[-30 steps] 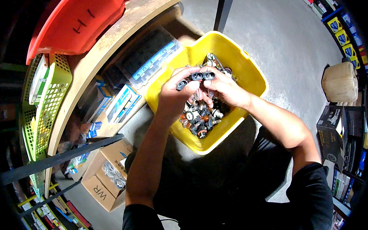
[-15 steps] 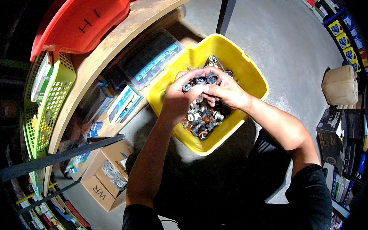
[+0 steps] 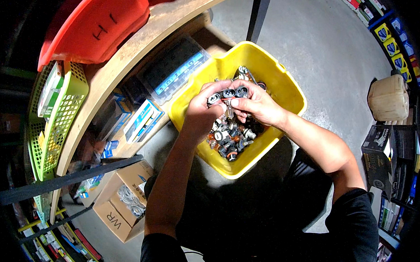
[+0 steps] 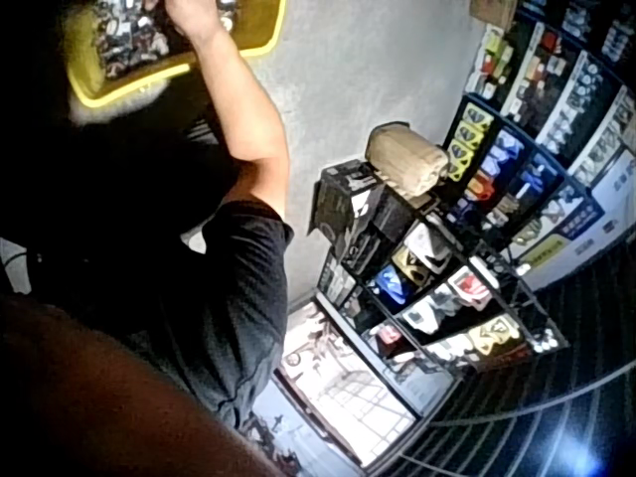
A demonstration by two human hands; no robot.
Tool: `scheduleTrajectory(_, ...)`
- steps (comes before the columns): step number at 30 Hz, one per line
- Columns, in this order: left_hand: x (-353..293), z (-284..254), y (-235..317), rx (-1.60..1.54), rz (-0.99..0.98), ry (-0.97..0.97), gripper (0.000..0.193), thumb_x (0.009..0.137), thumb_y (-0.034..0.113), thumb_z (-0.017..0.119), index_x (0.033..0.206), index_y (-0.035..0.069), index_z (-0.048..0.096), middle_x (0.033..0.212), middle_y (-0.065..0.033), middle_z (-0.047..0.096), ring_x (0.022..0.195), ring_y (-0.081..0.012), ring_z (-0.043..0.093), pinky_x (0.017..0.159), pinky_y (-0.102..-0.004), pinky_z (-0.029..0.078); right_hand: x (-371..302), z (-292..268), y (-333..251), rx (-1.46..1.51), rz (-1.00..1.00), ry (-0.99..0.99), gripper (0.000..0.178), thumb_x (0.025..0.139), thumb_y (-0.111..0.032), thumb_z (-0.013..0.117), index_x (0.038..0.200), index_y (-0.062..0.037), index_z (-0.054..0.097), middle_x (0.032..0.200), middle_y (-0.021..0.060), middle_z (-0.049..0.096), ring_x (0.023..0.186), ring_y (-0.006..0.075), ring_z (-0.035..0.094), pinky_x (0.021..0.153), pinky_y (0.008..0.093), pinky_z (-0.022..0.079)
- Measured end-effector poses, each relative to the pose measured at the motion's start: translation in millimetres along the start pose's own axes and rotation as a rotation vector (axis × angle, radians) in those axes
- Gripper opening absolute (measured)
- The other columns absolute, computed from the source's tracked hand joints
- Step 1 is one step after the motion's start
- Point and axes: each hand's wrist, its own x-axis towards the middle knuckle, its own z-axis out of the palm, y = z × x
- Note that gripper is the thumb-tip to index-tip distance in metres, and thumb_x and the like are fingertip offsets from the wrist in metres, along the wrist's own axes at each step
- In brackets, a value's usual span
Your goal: The person walks through a parts store, selects small automotive components from a yellow bin, and returns to a garage. They connect a small electrical component to a vehicle's wiring harness near the front bumper, then put on gloves and continue working on the vehicle's front end.
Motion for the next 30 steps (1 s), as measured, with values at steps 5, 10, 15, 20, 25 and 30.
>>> scheduleTrajectory(5,-1,6,12,-0.509,-0.185,-0.074,0.052,0.076,0.006,0.053,0.126,-0.005,0.047,0.104,-0.0101,0.057,0.104,-0.0190,0.056,0.092,-0.0291,0.044,0,-1,-1,0.094,0.010,-0.025,0.024,0.092,-0.019,0.060,0.108,-0.0046,0.050,0.080,-0.0002,0.059,0.060,0.0048,0.049,0.053,0.0207,0.044)
scheduleTrajectory(10,2,-4,2,-0.576,-0.233,-0.152,0.061,0.076,0.013,0.061,0.131,-0.005,0.041,0.105,-0.0157,0.061,0.091,-0.0234,0.062,0.088,-0.0346,0.048,1,-2,-9,0.072,0.013,-0.077,0.020,0.092,-0.019,0.060,0.103,-0.0035,0.055,0.084,-0.0011,0.061,0.061,0.0037,0.050,0.052,0.0193,0.044)
scheduleTrajectory(15,-9,14,6,-0.318,-0.232,-0.113,0.067,0.078,0.023,0.072,0.131,-0.005,0.041,0.098,-0.0104,0.063,0.087,-0.0164,0.061,0.076,-0.0272,0.050,-12,-3,-8,-0.179,0.032,0.008,0.028,0.092,-0.023,0.060,0.110,-0.0027,0.055,0.082,0.0023,0.062,0.061,0.0054,0.054,0.051,0.0200,0.046)
scheduleTrajectory(20,-76,63,29,-0.135,-0.500,0.357,0.040,0.085,0.018,0.063,0.122,0.007,0.053,0.090,-0.0021,0.056,0.066,-0.0104,0.052,0.056,-0.0227,0.044,-56,39,-35,-0.262,0.366,0.081,0.030,0.087,-0.015,0.064,0.114,-0.0035,0.056,0.081,0.0045,0.062,0.065,0.0084,0.057,0.055,0.0235,0.050)
scheduleTrajectory(25,-104,133,193,0.325,-0.487,0.232,0.035,0.089,0.010,0.055,0.124,0.005,0.052,0.097,-0.0049,0.059,0.067,-0.0102,0.054,0.054,-0.0205,0.043,-158,99,-100,0.085,0.159,0.358,0.033,0.087,-0.010,0.063,0.117,-0.0008,0.053,0.081,0.0056,0.062,0.065,0.0101,0.055,0.055,0.0260,0.046)
scheduleTrajectory(30,-104,212,311,0.215,-0.811,-0.035,0.021,0.088,0.006,0.055,0.109,0.003,0.056,0.096,-0.0056,0.059,0.066,-0.0110,0.055,0.054,-0.0204,0.042,-273,148,-182,0.286,0.274,0.621,0.036,0.087,-0.014,0.064,0.118,-0.0001,0.052,0.084,0.0089,0.064,0.071,0.0125,0.060,0.063,0.0289,0.049)
